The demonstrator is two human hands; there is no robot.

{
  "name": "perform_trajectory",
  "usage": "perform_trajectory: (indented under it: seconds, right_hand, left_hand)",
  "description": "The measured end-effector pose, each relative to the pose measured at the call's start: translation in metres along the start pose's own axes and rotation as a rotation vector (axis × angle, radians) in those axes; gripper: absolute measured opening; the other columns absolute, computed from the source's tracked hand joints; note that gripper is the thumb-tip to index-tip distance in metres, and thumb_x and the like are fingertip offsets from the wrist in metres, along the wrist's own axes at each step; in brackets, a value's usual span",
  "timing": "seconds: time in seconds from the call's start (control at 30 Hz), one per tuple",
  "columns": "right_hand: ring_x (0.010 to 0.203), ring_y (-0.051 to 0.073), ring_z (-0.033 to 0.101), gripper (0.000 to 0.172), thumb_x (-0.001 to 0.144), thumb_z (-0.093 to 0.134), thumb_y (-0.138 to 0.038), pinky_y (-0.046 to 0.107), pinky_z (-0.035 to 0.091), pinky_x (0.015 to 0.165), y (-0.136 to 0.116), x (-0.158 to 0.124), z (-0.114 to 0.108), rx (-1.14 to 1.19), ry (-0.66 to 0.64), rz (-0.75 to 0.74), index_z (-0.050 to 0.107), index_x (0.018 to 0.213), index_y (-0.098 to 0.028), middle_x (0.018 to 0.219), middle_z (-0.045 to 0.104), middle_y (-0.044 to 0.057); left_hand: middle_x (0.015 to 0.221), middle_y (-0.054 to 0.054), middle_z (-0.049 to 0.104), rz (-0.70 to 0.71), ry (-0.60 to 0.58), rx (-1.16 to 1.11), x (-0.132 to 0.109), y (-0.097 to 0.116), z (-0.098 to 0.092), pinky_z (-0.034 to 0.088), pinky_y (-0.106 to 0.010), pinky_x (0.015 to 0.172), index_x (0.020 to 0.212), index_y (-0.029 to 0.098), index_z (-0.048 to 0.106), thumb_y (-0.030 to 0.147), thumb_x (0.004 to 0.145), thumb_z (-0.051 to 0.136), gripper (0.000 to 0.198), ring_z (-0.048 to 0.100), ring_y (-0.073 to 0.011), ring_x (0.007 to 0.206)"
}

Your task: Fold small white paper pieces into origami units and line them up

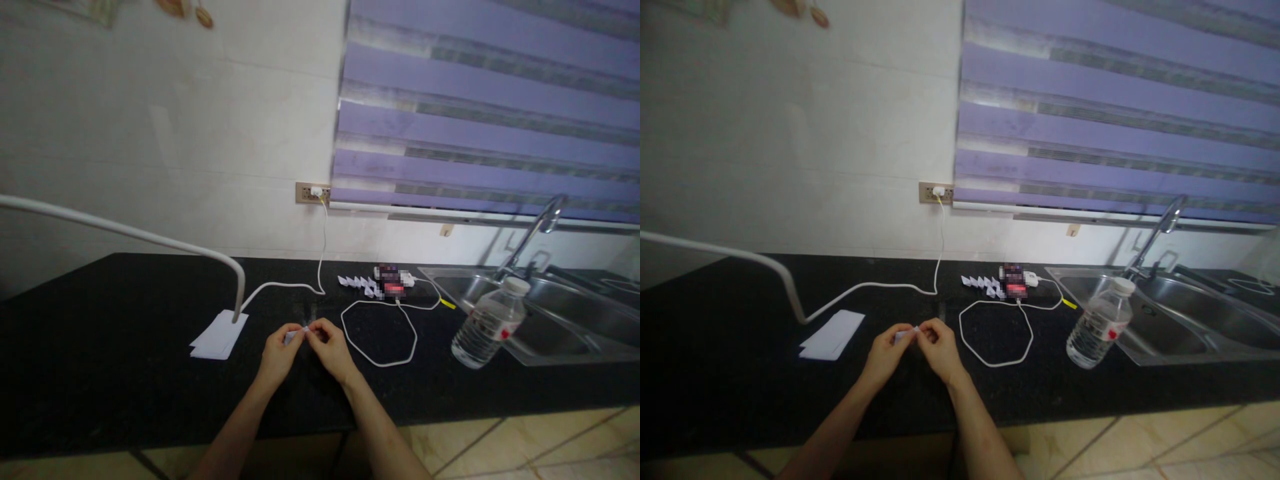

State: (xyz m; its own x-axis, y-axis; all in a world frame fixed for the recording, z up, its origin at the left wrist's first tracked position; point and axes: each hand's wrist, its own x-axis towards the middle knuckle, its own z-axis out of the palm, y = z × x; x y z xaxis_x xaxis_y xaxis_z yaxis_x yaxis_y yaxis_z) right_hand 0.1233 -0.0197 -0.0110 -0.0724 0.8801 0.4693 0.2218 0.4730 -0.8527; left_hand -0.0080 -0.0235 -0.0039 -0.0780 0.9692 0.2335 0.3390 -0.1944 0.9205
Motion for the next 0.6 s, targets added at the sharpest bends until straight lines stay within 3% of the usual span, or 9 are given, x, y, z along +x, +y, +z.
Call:
perform_trajectory:
  seconds: [0.2,0.6]
  right_hand:
    - [0.054,0.008,0.046,0.009,0.074,0.052,-0.021,0.019,0.038,0.05,-0.003,0.0,0.0,0.085,-0.041,0.076,0.056,0.081,-0.016,0.062,0.05,-0.003]
    - [0.063,0.01,0.049,0.008,0.074,0.049,-0.016,0.02,0.04,0.055,-0.005,0.0,-0.002,-0.085,-0.028,-0.119,0.057,0.075,-0.017,0.072,0.051,0.0]
  left_hand:
    - [0.066,0.0,0.064,-0.007,-0.028,0.019,-0.003,0.003,-0.002,0.041,-0.023,0.058,0.073,0.018,0.064,0.038,0.066,0.051,0.025,0.057,-0.0153,0.062]
    - [0.063,0.0,0.062,-0.043,-0.047,0.012,-0.001,0.001,-0.001,0.04,-0.024,0.059,0.071,0.017,0.063,0.037,0.068,0.047,0.025,0.056,-0.016,0.062]
